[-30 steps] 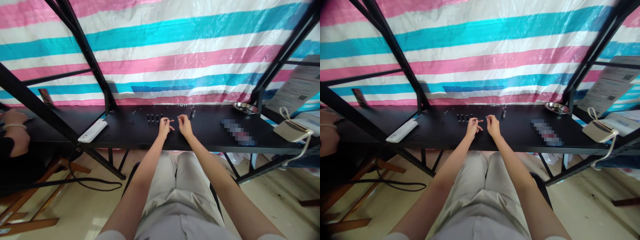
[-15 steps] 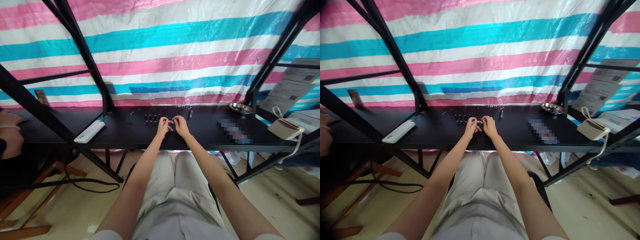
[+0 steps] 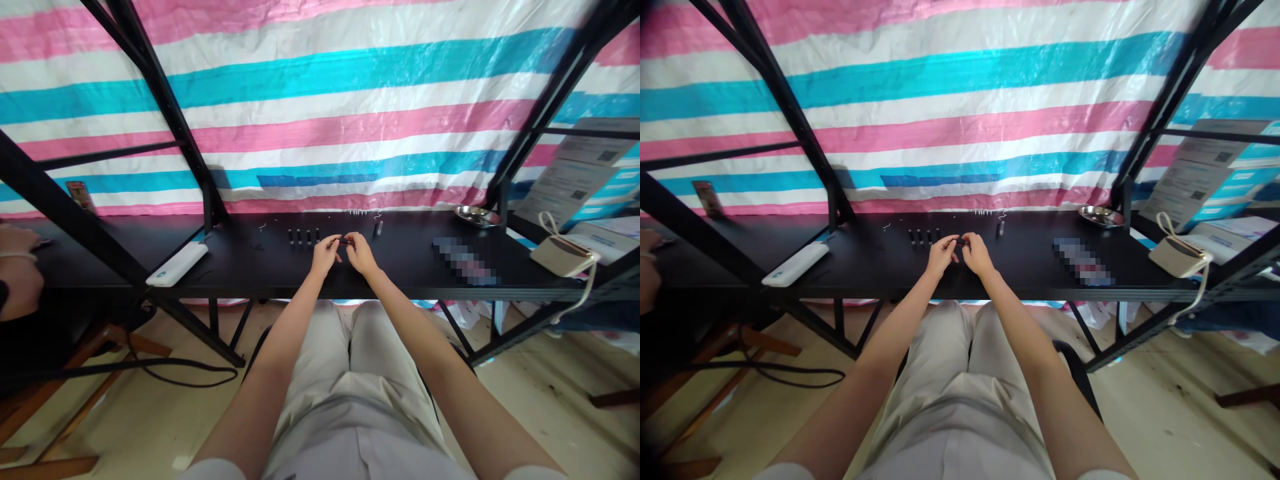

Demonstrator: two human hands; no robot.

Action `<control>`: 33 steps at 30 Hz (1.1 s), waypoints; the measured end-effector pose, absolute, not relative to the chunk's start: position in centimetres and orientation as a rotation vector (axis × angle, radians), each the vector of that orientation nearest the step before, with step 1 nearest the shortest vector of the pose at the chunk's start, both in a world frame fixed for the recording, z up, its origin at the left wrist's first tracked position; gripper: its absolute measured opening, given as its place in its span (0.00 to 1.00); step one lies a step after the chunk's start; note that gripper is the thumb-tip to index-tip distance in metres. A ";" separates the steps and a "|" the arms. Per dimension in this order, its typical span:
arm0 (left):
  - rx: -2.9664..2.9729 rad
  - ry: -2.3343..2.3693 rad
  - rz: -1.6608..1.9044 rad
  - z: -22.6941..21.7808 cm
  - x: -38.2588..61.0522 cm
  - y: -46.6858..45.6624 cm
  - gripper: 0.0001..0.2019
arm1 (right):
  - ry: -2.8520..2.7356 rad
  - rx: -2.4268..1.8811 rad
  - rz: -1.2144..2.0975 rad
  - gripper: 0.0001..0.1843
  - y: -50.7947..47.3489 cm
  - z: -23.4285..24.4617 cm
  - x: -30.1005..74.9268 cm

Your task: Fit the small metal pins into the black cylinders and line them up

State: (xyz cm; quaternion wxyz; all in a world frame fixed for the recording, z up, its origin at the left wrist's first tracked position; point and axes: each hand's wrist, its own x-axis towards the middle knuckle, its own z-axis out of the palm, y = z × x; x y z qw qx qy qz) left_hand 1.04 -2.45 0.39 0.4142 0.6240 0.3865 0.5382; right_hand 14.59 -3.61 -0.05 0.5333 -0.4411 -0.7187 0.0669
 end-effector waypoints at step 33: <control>1.631 0.968 1.265 0.0 1.1 -2.9 0.10 | -1.707 -0.840 0.434 0.34 -2.2 -2.0 14.7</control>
